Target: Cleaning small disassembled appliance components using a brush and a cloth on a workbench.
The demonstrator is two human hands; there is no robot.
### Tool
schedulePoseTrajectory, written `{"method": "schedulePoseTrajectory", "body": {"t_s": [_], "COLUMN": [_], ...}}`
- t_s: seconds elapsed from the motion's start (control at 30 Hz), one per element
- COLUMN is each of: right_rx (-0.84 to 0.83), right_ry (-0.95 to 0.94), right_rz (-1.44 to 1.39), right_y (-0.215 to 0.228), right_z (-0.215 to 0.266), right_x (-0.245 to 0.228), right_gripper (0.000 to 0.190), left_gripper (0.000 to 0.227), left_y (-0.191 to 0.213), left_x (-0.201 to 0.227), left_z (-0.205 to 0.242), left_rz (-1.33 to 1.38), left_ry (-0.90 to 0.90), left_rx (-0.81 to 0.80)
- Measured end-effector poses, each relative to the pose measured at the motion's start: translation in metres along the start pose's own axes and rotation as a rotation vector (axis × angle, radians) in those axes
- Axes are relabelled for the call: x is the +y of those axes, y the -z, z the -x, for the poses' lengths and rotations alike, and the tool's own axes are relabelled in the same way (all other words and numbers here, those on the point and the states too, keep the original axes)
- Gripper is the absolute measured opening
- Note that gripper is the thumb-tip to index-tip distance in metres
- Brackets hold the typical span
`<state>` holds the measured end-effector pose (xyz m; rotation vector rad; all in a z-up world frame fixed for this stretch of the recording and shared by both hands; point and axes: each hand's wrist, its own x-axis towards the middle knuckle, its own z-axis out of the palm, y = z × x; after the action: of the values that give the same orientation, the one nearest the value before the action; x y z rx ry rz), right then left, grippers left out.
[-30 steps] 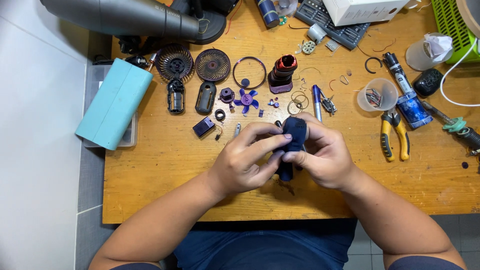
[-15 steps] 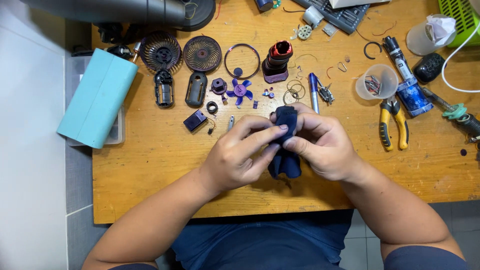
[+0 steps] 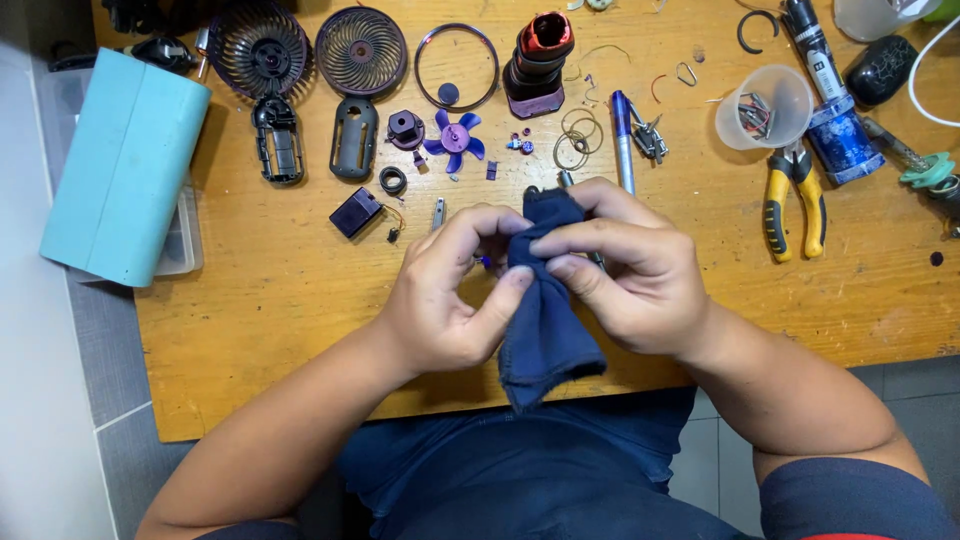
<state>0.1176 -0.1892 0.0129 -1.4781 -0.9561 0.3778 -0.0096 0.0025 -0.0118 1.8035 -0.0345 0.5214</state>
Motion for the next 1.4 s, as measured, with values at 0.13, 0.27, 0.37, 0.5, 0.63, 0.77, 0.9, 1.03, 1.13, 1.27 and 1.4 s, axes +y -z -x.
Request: {"method": "schedulePoseTrajectory", "body": {"t_s": [0.13, 0.27, 0.37, 0.5, 0.63, 0.77, 0.9, 1.03, 1.13, 1.27, 1.4], "right_rx": [0.053, 0.058, 0.009, 0.016, -0.055, -0.046, -0.027, -0.019, -0.053, -0.178, -0.034], "right_ry": [0.096, 0.140, 0.224, 0.243, 0.188, 0.178, 0.149, 0.136, 0.123, 0.161, 0.236], "right_rz": [0.051, 0.052, 0.083, 0.099, 0.214, 0.214, 0.287, 0.343, 0.328, 0.459, 0.477], "right_y": [-0.002, -0.009, -0.012, 0.001, 0.005, 0.006, 0.007, 0.005, 0.007, 0.017, 0.015], "right_z": [0.006, 0.002, 0.003, 0.003, 0.006, 0.008, 0.016, 0.013, 0.005, 0.004, 0.010], "right_x": [0.015, 0.008, 0.008, 0.010, 0.002, 0.006, 0.008, 0.002, -0.006, -0.004, 0.005], "right_gripper": [0.014, 0.018, 0.006, 0.010, 0.012, 0.015, 0.017, 0.011, 0.012, 0.076, 0.017], "left_gripper": [0.027, 0.041, 0.021, 0.017, 0.023, 0.036, 0.035, 0.030, 0.029, 0.028, 0.026], "left_y": [-0.009, 0.003, -0.013, -0.010, 0.003, 0.003, 0.008, 0.007, 0.004, -0.004, -0.002], "left_x": [-0.008, -0.007, -0.008, -0.002, -0.004, -0.001, 0.003, 0.002, -0.001, -0.013, -0.010], "left_z": [0.010, 0.007, 0.001, 0.002, 0.001, 0.002, -0.006, -0.009, -0.008, -0.003, -0.004], "left_rz": [0.340, 0.279, 0.663, 0.766, 0.715, 0.724, 0.647, 0.537, 0.551, 0.678, 0.738], "left_ry": [0.208, 0.249, 0.358, 0.361, 0.394, 0.405, 0.348, 0.403, 0.403, 0.470, 0.473], "left_rx": [-0.053, -0.163, 0.000, -0.034, -0.292, -0.273, -0.254, -0.160, -0.124, -0.125, -0.185]}}
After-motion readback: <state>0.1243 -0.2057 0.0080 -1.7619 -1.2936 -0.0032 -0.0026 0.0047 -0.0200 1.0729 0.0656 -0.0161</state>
